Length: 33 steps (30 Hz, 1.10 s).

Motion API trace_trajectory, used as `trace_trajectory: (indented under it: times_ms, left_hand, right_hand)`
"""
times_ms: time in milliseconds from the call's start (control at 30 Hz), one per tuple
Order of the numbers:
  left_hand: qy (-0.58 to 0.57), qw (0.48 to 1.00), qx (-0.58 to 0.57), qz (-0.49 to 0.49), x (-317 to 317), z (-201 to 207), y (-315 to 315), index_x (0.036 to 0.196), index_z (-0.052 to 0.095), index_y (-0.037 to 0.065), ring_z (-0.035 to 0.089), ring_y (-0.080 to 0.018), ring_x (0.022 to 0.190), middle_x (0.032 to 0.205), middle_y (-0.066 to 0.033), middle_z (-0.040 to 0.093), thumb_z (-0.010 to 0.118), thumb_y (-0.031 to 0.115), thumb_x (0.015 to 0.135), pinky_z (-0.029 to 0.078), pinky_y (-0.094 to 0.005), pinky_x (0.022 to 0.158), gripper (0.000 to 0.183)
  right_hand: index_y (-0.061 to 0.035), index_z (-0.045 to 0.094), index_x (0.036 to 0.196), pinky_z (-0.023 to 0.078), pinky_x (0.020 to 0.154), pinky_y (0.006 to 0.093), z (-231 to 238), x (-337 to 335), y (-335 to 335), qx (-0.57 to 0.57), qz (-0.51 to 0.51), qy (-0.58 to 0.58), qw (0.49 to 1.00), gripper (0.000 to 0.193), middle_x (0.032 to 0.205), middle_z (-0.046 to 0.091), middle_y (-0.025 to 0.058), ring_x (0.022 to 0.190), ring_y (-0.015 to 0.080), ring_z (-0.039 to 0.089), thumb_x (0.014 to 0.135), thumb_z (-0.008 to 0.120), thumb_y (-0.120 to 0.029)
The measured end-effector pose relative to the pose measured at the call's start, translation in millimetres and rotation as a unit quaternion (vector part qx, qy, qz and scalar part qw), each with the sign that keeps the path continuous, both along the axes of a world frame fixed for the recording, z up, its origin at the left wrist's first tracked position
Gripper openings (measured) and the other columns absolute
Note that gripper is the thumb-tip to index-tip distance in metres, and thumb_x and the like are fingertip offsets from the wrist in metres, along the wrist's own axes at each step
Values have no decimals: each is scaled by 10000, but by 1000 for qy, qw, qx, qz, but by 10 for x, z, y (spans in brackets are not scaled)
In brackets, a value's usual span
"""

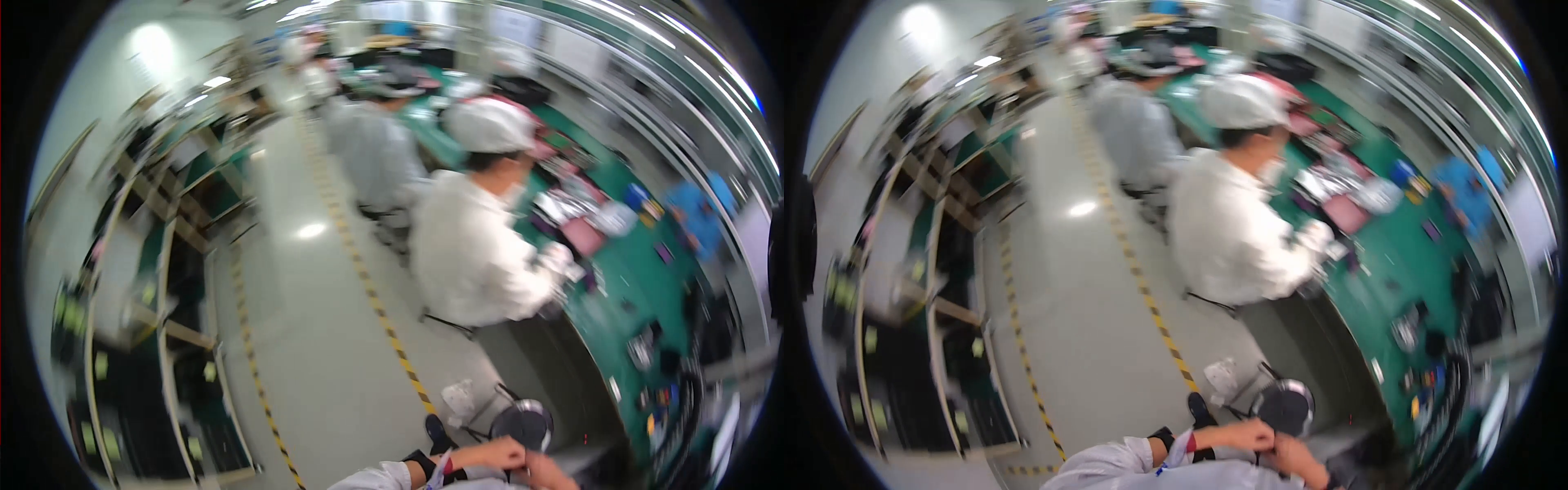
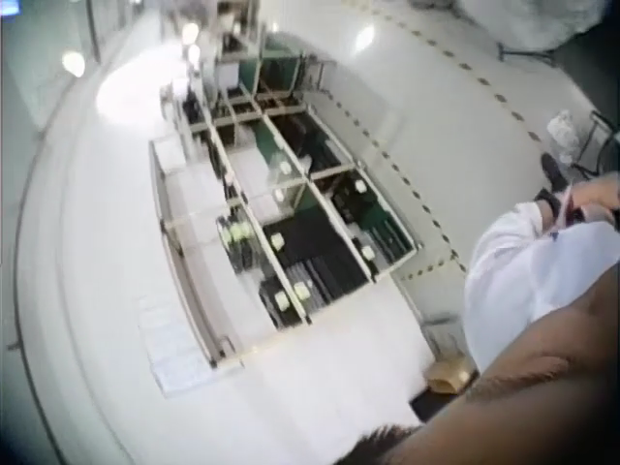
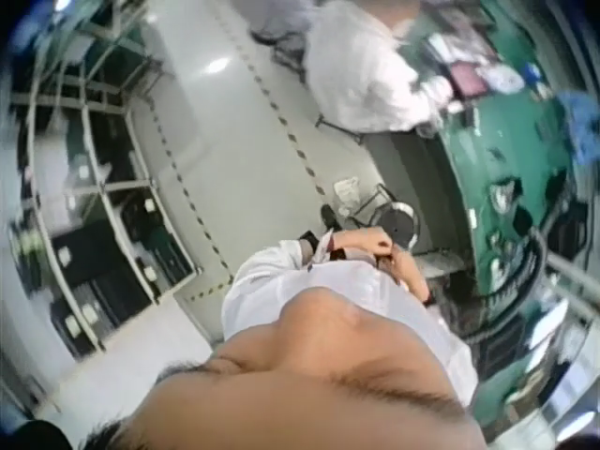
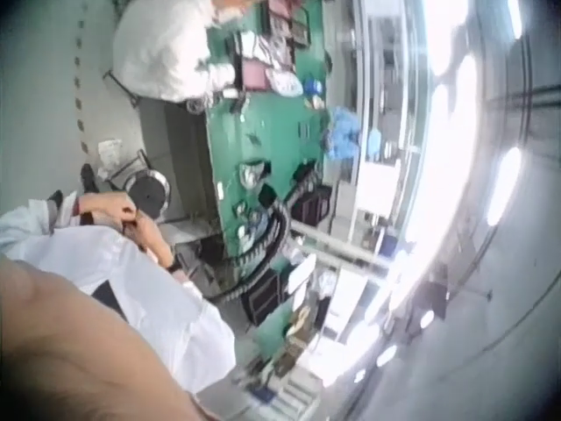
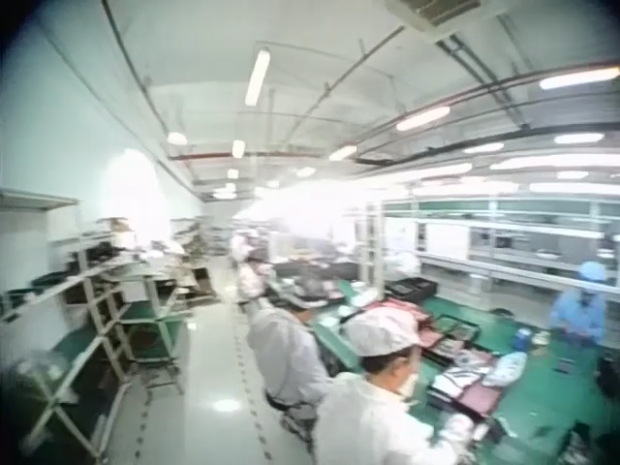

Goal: Solder wires and assemble battery components onto a circuit board in an electronics factory.

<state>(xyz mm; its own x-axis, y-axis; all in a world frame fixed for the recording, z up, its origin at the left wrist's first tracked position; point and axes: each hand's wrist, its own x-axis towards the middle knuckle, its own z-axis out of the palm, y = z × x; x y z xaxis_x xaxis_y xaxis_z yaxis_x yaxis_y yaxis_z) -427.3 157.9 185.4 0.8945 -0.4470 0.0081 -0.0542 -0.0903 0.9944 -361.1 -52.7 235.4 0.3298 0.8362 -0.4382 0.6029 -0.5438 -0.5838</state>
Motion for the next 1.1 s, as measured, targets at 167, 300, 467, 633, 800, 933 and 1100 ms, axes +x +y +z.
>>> trace_trajectory:
  times_ms: [167, 300, 467, 633, 800, 933, 1100]
  left_hand:
    - [113, 964, -140, 197, 85, -68, 364, 952, 700, 1, 668, -108, 806, 827, -39, 704, 630, 164, 1011, 548, -296, 721, 187]
    - [169, 942, -212, 200, 444, 118, 189, 992, 678, 4, 640, -107, 842, 922, -46, 707, 576, 125, 1031, 524, -268, 796, 164]
    - [192, 953, -181, 149, 580, 158, -179, 1008, 681, 8, 627, -107, 831, 926, -45, 706, 592, 117, 1018, 505, -254, 790, 141]
    - [190, 968, -8, -162, 592, 70, -443, 1143, 712, 32, 673, -124, 936, 1010, -36, 737, 668, 190, 994, 527, -280, 825, 222]
    - [125, 919, 122, -353, 770, 354, -1016, 1186, 727, 49, 696, -158, 936, 1048, -58, 752, 711, 247, 973, 548, -324, 859, 291]
    - [156, 920, 147, -328, 1109, 343, -1526, 1158, 728, 16, 711, -194, 916, 1049, -96, 754, 718, 248, 965, 557, -336, 858, 302]
    - [95, 934, 209, -272, 1542, 560, -2319, 1084, 741, 12, 732, -245, 849, 959, -145, 754, 713, 158, 914, 566, -335, 800, 226]
  right_hand:
    - [-76, 673, 1105, 556, 836, 452, 88, -100, 451, 83, -36, 26, 996, 206, 1062, 646, 127, 977, 351, 671, 986, 599, -228]
    - [-78, 670, 1077, 557, 819, 451, 147, -144, 253, 96, -135, -24, 986, 187, 1025, 623, 109, 945, 339, 669, 990, 583, -219]
    - [-90, 667, 1086, 556, 814, 455, 227, -197, -150, 130, -239, -54, 961, 188, 1018, 621, 115, 936, 345, 670, 986, 586, -226]
    - [-85, 685, 1056, 551, 811, 463, 156, -282, -813, 54, -317, -28, 947, 241, 1029, 660, 133, 935, 359, 679, 972, 607, -297]
    - [-52, 709, 1002, 554, 749, 437, 28, -196, -1534, 71, -310, 145, 937, 334, 908, 731, 144, 842, 324, 710, 945, 673, -379]
    - [-41, 723, 1005, 536, 704, 412, -268, 98, -1937, 119, -290, 211, 926, 375, 833, 738, 138, 761, 303, 697, 938, 689, -409]
    - [-60, 741, 992, 516, 680, 396, -393, 846, -2663, 126, -228, 279, 924, 372, 820, 731, 106, 731, 268, 679, 943, 687, -425]
